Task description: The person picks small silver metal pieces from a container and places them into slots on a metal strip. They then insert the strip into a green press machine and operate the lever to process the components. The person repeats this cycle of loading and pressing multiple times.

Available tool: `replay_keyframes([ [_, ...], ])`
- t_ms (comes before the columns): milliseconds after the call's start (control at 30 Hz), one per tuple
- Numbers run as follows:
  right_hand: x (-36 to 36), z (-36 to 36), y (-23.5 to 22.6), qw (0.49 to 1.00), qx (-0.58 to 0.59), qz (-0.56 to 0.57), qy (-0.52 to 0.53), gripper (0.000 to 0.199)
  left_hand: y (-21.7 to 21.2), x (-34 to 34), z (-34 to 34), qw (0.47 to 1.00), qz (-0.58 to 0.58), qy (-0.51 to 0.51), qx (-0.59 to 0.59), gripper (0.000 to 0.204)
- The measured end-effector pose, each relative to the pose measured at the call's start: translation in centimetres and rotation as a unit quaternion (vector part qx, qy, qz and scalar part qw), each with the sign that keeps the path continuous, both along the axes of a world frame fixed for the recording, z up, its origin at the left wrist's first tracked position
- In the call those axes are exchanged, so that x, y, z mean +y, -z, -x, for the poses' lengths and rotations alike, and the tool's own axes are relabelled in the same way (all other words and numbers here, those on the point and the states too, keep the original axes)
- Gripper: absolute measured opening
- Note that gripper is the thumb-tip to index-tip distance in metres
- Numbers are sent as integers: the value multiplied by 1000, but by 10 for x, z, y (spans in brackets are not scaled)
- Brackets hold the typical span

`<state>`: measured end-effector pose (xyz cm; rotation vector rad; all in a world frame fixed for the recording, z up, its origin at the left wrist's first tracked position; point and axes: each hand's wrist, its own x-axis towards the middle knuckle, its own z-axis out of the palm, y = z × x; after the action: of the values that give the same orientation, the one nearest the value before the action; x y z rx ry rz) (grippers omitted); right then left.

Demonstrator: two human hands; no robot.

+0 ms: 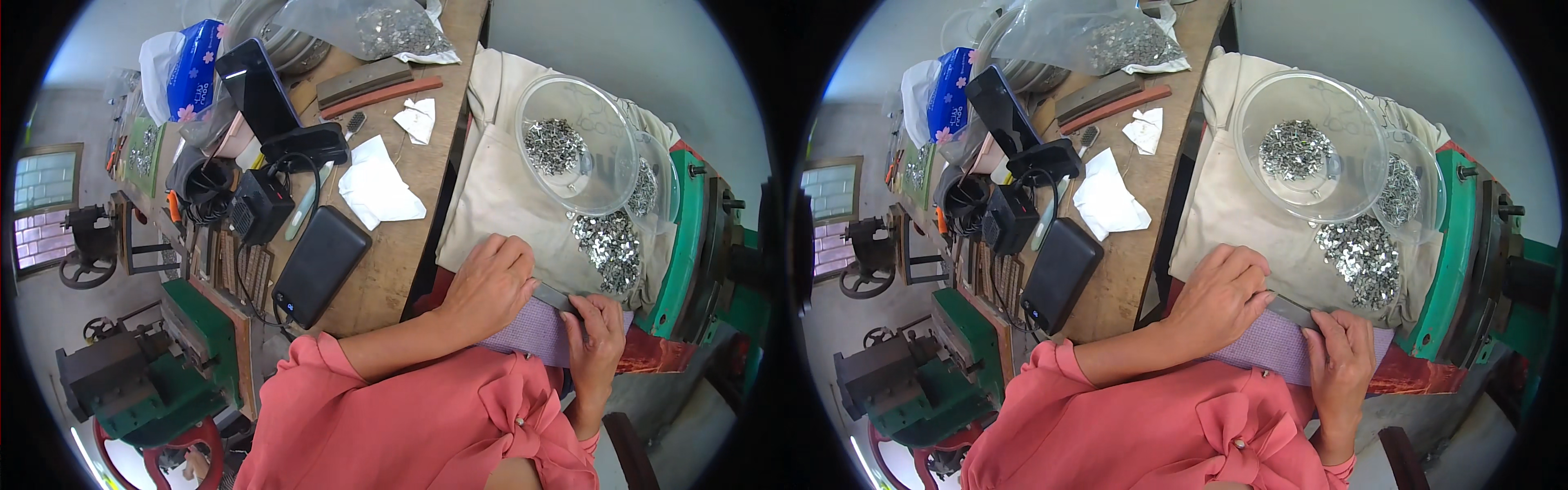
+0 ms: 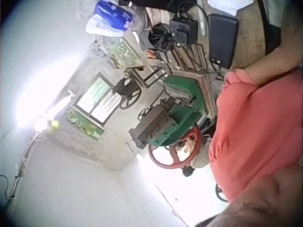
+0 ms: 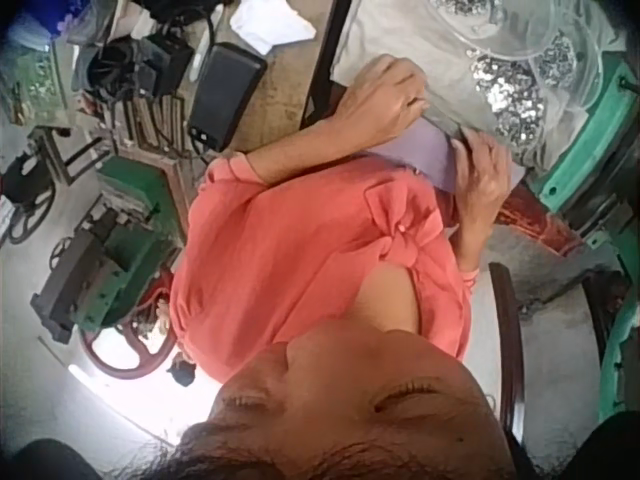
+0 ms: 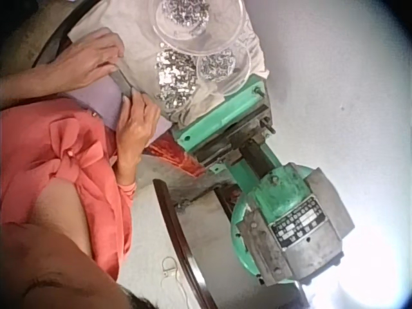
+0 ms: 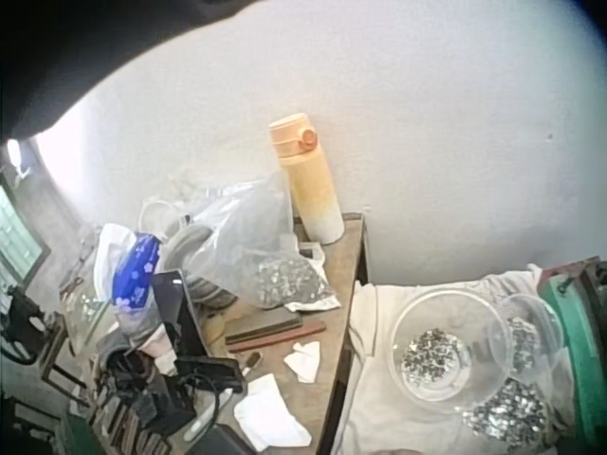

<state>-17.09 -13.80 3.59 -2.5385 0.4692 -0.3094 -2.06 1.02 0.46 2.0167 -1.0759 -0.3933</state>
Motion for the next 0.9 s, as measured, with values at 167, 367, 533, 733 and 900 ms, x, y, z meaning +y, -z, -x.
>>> replay_keyframes([
  [167, -3, 3, 0, 1000, -7, -11, 6, 32, -4, -4, 0, 999, -21, 1, -47, 17],
  [367, -6, 6, 0, 999, -12, -36, 25, 31, -12, -9, 4, 998, -47, 9, -49, 13],
  [533, -7, 12, 1, 997, -29, -51, 57, 33, -18, -11, 6, 995, -79, 20, -54, 13],
  [733, -2, 30, 19, 991, -34, -34, 128, 32, -16, -6, 4, 995, -86, 27, -40, 13],
  [900, -3, 37, 31, 988, -97, -31, 113, 31, -18, 0, 0, 996, -86, 37, -9, 17],
])
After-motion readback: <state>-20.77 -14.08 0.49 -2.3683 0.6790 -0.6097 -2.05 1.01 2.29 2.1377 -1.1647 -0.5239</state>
